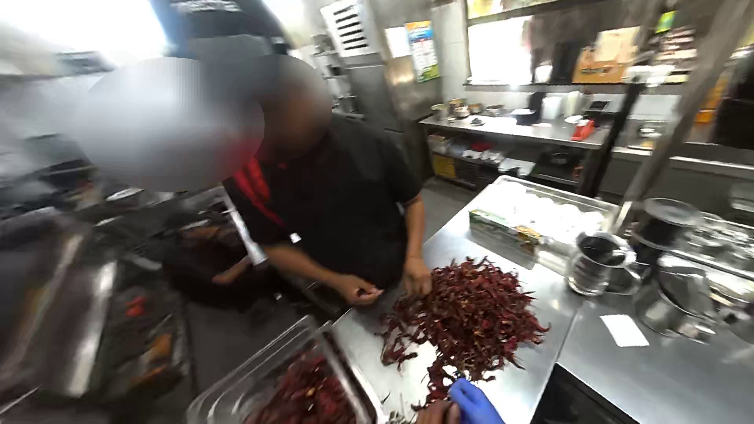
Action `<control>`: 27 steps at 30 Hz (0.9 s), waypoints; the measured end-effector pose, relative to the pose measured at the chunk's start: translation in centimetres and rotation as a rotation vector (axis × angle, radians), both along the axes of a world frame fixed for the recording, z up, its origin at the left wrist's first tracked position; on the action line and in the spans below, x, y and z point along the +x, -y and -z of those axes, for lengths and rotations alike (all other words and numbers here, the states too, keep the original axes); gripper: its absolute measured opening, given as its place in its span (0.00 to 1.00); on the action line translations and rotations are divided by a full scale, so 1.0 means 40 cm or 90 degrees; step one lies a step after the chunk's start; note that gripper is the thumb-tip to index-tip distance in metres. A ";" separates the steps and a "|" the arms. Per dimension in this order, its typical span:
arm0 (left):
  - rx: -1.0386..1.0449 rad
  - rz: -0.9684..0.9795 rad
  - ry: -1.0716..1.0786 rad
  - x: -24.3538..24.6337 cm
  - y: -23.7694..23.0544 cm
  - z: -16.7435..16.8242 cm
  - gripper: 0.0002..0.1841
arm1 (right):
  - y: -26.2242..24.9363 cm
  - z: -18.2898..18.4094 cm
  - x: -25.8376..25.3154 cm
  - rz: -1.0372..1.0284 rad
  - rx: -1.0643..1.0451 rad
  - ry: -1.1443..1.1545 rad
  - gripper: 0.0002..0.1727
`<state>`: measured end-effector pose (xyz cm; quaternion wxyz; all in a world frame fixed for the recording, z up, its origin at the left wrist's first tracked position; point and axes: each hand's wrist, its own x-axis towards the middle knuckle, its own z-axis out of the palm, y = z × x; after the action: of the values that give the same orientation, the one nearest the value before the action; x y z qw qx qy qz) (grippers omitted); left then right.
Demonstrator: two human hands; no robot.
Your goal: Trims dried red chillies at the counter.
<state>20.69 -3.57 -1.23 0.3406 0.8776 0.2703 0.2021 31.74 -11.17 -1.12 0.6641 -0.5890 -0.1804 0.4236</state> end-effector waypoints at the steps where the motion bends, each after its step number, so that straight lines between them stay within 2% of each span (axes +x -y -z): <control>1: -0.068 -0.001 0.004 -0.003 0.003 -0.003 0.19 | 0.006 -0.019 -0.005 -0.008 -0.026 -0.014 0.13; 3: -0.197 -0.009 0.013 -0.011 0.007 -0.001 0.18 | 0.012 -0.008 -0.006 -0.032 -0.058 -0.007 0.12; 4: -0.255 -0.018 0.026 -0.016 0.008 0.006 0.17 | 0.013 0.035 -0.003 -0.052 -0.043 -0.002 0.13; 6: -0.297 -0.032 0.046 -0.028 0.003 0.023 0.16 | 0.013 0.077 0.006 -0.097 -0.023 -0.029 0.15; 11: -0.011 -0.085 -0.094 -0.059 0.027 0.029 0.18 | 0.029 0.080 -0.004 -0.252 -0.075 -0.138 0.28; 13: 0.011 -0.091 -0.129 -0.077 0.036 0.036 0.20 | 0.035 0.088 -0.016 -0.292 -0.090 -0.161 0.30; 17: 0.002 -0.077 -0.162 -0.113 0.065 0.052 0.20 | 0.040 0.092 -0.023 -0.349 -0.078 -0.259 0.28; 19: 0.047 -0.090 -0.183 -0.126 0.082 0.053 0.19 | 0.040 0.107 -0.030 -0.372 -0.093 -0.231 0.28; 20: 0.069 -0.089 -0.200 -0.134 0.084 0.052 0.17 | 0.038 0.113 -0.035 -0.380 -0.101 -0.148 0.28; 21: 0.099 -0.079 -0.220 -0.144 0.084 0.048 0.16 | 0.036 0.120 -0.041 -0.385 -0.111 0.009 0.29; 23: 0.176 -0.049 -0.289 -0.157 0.084 0.024 0.12 | 0.029 0.125 -0.053 -0.389 -0.144 0.471 0.29; 24: 0.201 -0.027 -0.336 -0.162 0.084 0.007 0.11 | 0.028 0.128 -0.059 -0.371 -0.127 0.672 0.26; 25: 0.218 -0.009 -0.364 -0.168 0.083 -0.011 0.11 | 0.024 0.134 -0.059 -0.356 -0.095 0.794 0.23; 26: 0.224 -0.003 -0.378 -0.173 0.080 -0.033 0.11 | 0.019 0.140 -0.057 -0.358 -0.077 0.831 0.23; 27: 0.220 -0.016 -0.376 -0.179 0.069 -0.061 0.11 | 0.013 0.148 -0.053 -0.376 -0.073 0.800 0.24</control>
<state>13.53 -6.34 1.19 0.0916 0.9395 0.3296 -0.0142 29.63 -11.68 -7.04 0.2589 -0.6829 -0.6606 0.1741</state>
